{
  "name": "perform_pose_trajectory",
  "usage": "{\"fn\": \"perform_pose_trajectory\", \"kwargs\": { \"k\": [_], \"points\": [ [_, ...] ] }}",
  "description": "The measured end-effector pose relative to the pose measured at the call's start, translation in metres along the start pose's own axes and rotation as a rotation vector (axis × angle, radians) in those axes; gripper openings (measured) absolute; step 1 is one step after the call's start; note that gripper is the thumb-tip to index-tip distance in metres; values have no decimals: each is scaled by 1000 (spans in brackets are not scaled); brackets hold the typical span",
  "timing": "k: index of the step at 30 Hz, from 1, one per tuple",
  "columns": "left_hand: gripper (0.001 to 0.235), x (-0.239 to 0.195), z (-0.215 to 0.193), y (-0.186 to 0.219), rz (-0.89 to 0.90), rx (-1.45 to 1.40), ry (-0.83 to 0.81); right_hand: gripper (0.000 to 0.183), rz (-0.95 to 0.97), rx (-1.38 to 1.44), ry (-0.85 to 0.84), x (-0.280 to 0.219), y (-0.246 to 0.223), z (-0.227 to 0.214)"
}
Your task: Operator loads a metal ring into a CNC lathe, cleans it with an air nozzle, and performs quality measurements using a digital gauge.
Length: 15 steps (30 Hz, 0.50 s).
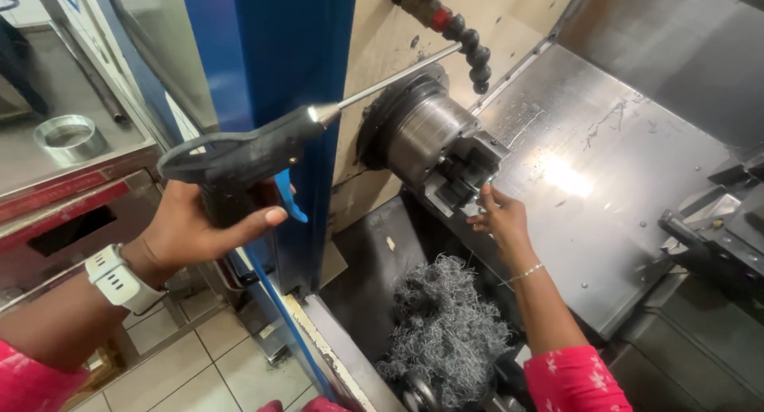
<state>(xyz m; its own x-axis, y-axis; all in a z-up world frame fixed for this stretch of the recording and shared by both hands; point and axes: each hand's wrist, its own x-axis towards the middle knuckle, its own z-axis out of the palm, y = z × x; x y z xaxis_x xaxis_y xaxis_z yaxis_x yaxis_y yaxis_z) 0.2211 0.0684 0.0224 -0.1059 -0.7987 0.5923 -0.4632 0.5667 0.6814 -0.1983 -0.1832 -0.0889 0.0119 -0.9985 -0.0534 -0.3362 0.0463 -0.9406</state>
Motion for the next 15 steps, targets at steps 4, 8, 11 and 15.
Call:
{"fn": "perform_pose_trajectory", "kwargs": {
  "k": [4, 8, 11, 15],
  "points": [
    [45, 0, 1, 7, -10, -10, 7, 82, 2, 28, 7, 4, 7, -1],
    [45, 1, 0, 7, 1, -56, -5, 82, -14, 46, 16, 3, 7, 2],
    [42, 1, -1, 5, 2, -54, -10, 82, -23, 54, 12, 5, 8, 2],
    [41, 2, -1, 4, 17, 9, 5, 80, -14, 106, 8, 5, 9, 5]
  ]
}}
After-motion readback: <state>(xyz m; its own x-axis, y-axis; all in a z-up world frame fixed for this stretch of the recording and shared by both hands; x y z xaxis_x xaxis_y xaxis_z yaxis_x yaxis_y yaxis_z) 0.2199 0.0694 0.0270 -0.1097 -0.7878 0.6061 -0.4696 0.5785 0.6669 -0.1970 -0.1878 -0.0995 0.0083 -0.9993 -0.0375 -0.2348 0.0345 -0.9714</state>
